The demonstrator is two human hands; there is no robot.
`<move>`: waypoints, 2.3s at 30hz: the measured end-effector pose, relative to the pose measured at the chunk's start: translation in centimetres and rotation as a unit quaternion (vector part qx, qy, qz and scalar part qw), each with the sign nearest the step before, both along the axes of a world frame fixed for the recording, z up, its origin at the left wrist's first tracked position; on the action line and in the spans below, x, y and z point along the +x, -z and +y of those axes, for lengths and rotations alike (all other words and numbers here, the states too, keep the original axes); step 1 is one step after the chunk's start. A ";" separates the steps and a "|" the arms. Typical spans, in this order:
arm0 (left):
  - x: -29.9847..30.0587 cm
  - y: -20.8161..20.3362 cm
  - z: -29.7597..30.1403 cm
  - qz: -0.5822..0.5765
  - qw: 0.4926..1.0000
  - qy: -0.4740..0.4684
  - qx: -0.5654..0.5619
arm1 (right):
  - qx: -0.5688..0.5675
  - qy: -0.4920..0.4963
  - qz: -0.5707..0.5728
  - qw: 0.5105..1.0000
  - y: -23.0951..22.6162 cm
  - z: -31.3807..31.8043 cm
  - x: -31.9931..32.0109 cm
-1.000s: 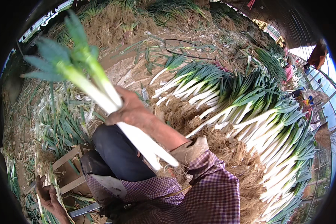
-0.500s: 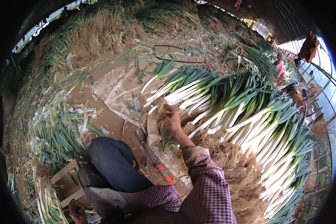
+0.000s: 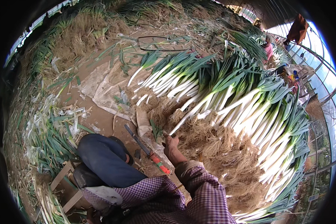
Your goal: The person sits on the ground and uses a handheld knife to trim the roots and outer layers of long green vegetables. They repeatedly pick up stalks, cut the ends, and place the trimmed pieces aside.
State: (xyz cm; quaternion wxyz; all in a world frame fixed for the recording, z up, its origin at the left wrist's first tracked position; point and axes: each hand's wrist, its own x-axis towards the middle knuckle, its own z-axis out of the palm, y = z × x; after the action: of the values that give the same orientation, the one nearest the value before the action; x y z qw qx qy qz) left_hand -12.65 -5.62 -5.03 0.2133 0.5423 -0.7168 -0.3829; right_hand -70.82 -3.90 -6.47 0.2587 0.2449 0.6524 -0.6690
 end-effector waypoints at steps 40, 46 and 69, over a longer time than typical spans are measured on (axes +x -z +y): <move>-1.1 -4.7 0.4 -0.081 0.970 -0.197 -0.118 | -0.286 -0.763 0.394 0.425 -13.5 -5.2 25.1; -0.6 -11.1 -3.4 -0.076 0.933 -0.241 -0.255 | -0.268 -0.916 -0.064 0.290 -9.3 -4.1 33.1; 38.5 -4.1 -11.2 -0.357 0.806 -0.405 -0.243 | -0.250 -0.915 0.145 0.282 -7.5 -6.1 42.2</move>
State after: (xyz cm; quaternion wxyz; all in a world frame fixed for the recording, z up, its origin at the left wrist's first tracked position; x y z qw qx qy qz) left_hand 25.80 -16.83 -0.95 0.2029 0.8124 -0.5268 0.1459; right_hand -28.60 -10.02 1.00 0.6518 -0.6893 0.2783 -0.1504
